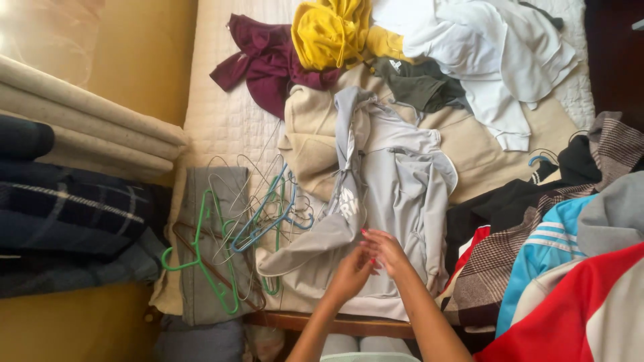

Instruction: The person smooths and folds jackets and hoodies on a bed, zips up a jacket, separates wire clothes hangers, and inserts a hanger into a jacket.

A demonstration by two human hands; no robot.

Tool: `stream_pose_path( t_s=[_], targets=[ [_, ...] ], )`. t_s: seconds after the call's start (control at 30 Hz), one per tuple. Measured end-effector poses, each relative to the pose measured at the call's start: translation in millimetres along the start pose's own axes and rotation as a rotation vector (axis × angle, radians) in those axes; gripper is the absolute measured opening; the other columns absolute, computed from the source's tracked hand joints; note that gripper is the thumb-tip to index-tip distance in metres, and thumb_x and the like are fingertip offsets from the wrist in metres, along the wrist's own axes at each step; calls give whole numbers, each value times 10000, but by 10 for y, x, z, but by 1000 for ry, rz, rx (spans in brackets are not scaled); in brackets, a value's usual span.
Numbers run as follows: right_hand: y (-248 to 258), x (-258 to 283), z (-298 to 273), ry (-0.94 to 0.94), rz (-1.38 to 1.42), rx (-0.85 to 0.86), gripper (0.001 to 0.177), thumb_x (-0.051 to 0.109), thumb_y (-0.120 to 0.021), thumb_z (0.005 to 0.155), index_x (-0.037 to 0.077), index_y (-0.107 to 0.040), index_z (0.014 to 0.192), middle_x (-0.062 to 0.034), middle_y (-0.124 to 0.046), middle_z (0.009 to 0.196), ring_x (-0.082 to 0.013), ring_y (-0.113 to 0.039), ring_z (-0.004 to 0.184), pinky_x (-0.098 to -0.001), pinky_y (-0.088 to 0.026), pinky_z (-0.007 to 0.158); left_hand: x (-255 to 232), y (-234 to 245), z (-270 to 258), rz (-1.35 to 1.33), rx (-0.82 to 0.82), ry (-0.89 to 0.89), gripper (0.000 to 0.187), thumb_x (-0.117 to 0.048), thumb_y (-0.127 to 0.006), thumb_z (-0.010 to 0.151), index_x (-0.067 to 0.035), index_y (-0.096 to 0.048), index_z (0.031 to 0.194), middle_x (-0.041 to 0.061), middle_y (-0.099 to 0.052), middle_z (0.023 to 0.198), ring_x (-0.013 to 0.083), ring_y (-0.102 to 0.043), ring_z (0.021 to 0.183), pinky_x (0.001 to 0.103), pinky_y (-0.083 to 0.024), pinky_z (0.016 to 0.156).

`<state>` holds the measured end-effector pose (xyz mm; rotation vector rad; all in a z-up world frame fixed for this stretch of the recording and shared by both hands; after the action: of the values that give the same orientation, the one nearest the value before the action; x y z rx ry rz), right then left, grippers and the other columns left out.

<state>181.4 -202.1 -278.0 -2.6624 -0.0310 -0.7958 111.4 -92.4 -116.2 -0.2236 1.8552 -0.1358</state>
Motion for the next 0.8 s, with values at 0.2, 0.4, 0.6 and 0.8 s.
stream_pose_path(
  t_s=[0.2, 0.4, 0.6, 0.8],
  targets=[
    [-126, -329, 637, -104, 0, -139, 589, 274, -795, 814, 56, -573, 1314, -108, -678, 1182, -238, -632, 1110, -410, -515, 915, 5, 314, -441, 434, -99, 94, 237, -144, -640, 977, -36, -649, 1188, 137, -749, 1106, 255, -727, 1035, 374, -552, 899],
    [-694, -8, 696, 21, 186, 60, 450, 259, -790, 788, 53, -652, 1163, -91, -720, 1090, -210, -672, 1016, -355, -527, 872, -609, 708, -613, 598, -258, -86, 311, -52, -645, 930, -31, -650, 1240, 190, -715, 1208, 347, -661, 1169, 421, -509, 999],
    [-996, 882, -935, 144, -399, 151, 510, 215, -806, 733, 44, -630, 1180, -91, -714, 1055, -187, -674, 958, -339, -541, 865, -1770, 802, -377, 802, -378, -254, 664, 116, -555, 800, 10, -486, 1452, 241, -374, 1584, 408, -356, 1480, 434, -303, 1211],
    [-803, 1746, -2396, 217, -1099, 479, 631, 315, -826, 757, 41, -626, 1289, -35, -691, 1088, -117, -631, 1023, -289, -503, 911, -2439, 57, 221, 1092, 69, -501, 573, -24, -762, 653, 25, -624, 1206, 305, -162, 1681, 493, -135, 1569, 493, -104, 1259]
  ],
)
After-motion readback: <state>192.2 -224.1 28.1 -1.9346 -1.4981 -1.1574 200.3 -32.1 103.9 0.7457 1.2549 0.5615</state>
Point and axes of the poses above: each hand's wrist, its own z-axis towards the middle knuckle, its own y-axis out of the back of the hand, x = y × z, the point moved 9 cm from there along z, towards the middle knuckle
